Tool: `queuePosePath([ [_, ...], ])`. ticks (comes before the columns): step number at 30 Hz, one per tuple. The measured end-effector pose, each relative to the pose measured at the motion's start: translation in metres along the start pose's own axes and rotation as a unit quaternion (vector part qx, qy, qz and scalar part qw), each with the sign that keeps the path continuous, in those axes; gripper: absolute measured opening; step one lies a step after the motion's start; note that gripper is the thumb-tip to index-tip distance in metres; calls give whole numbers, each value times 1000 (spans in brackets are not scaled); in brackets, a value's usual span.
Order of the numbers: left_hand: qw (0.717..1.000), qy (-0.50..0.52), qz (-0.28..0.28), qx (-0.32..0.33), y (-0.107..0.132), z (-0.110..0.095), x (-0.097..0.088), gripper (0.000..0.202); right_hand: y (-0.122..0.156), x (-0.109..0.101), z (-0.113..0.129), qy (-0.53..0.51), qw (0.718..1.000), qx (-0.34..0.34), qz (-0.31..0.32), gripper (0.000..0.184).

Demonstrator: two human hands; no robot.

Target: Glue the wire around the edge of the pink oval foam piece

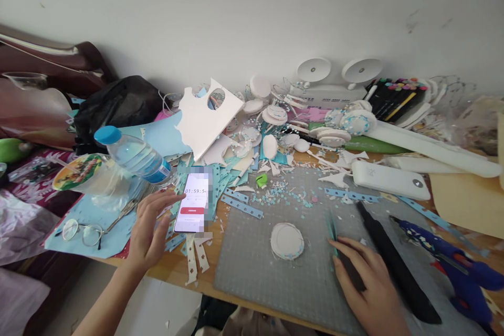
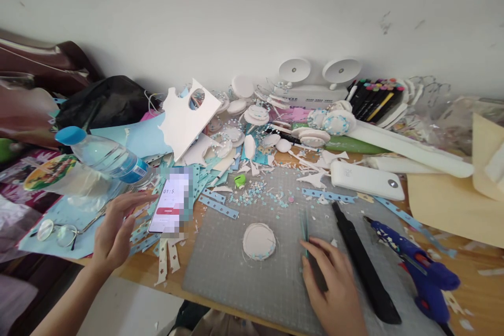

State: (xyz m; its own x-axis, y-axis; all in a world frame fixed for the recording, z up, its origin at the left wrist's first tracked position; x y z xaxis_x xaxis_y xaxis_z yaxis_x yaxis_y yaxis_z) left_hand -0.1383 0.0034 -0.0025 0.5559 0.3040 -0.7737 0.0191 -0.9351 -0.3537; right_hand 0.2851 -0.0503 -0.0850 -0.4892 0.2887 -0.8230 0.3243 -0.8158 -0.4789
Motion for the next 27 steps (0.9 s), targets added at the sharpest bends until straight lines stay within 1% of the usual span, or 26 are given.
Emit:
queuePosePath([
  [2,1000,13,3,11,4,-8,5,34,-2,1,1,8,1000,4,-7,25],
  [4,998,40,34,31,12,-23,15,37,-4,3,1,19,1000,9,-14,22],
  [6,990,73,101,59,21,-46,32,43,-8,5,2,24,999,21,-19,20],
  [8,976,108,169,89,30,-72,51,49,-11,6,2,24,999,35,-27,19],
  [9,969,122,194,89,33,-84,60,54,-13,4,1,25,998,41,-33,19],
  [12,956,126,252,84,36,-117,88,74,-20,-8,1,34,997,55,-49,22],
  [14,954,123,264,73,32,-131,103,86,-24,-22,2,46,995,65,-56,25],
  [16,954,116,269,63,27,-140,116,97,-28,-40,4,56,994,71,-62,29],
  [18,953,105,279,53,23,-144,126,101,-31,-57,7,60,994,69,-63,32],
  [20,950,96,293,41,19,-145,131,94,-30,-70,8,62,994,69,-56,36],
  [22,946,98,309,33,17,-145,133,81,-27,-78,6,58,994,77,-46,39],
  [25,940,106,321,32,14,-144,129,66,-21,-82,2,57,995,80,-24,44],
  [27,939,105,327,31,13,-143,125,60,-21,-81,1,64,996,58,-11,47],
])
Point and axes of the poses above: each hand's wrist, its own y-axis away from the middle knuckle, its own x-axis out of the palm, z = x × y, the point moved 2 cm from there along -y, towards the middle knuckle, and after that the axes turned 14 degrees about -x, right-handed, at the moved point
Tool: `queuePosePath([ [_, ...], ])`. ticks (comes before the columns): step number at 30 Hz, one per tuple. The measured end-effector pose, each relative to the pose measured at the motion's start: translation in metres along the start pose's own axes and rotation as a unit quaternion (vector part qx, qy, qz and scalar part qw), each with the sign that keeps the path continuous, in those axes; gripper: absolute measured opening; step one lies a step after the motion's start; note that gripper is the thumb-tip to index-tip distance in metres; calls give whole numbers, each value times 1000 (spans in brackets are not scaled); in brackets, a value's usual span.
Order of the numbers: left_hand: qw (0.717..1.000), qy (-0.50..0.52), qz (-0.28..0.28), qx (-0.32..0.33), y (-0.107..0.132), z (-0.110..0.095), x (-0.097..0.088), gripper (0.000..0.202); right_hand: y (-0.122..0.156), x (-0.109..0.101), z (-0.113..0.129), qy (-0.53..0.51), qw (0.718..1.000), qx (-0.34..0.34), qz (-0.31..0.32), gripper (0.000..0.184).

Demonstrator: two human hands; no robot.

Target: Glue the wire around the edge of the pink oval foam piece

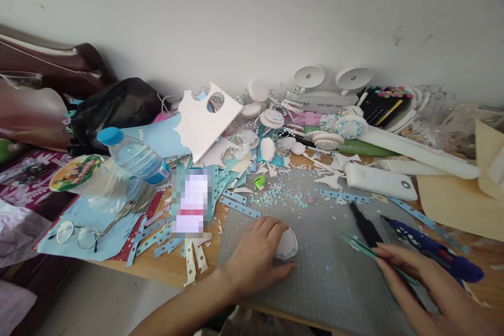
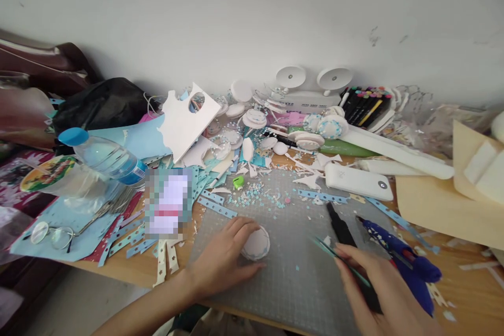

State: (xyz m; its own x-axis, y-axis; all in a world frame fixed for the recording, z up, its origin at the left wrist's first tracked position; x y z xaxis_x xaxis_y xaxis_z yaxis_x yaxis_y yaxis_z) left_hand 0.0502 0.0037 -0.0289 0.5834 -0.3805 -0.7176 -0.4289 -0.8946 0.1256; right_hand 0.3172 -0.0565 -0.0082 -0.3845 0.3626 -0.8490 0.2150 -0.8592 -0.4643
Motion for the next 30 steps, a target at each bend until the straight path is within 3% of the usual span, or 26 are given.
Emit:
queuePosePath([
  [5,1000,-4,17,-12,7,6,-11,58,-20,11,17,-33,994,-100,13,30],
  [9,999,13,24,-17,13,14,-15,58,-35,22,42,-100,975,-186,75,21],
  [14,998,57,13,-25,19,24,-13,71,-43,33,71,-162,958,-205,121,23],
  [17,998,62,9,-18,21,29,-12,78,-43,45,77,-181,959,-182,124,19],
  [22,998,67,-10,11,25,28,-24,82,-37,52,63,-183,975,-114,54,15],
  [27,982,161,-97,29,30,9,-45,41,-32,20,58,-264,961,-38,-76,12],
  [30,968,231,-94,35,30,-8,-54,24,-34,7,68,-355,927,-29,-116,20],
])
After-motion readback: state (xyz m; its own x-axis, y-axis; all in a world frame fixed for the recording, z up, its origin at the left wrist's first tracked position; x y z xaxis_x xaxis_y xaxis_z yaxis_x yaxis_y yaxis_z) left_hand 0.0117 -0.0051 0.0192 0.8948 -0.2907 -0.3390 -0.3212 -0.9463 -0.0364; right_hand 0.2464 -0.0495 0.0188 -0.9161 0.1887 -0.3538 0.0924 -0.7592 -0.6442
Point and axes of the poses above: each hand's wrist, its own y-axis away from the middle knuckle, its own x-axis out of the palm, z = x × y, the point moved 2 cm from there along -y, towards the middle knuckle, and after that the axes turned 14 degrees about -x, right-handed, at the moved point
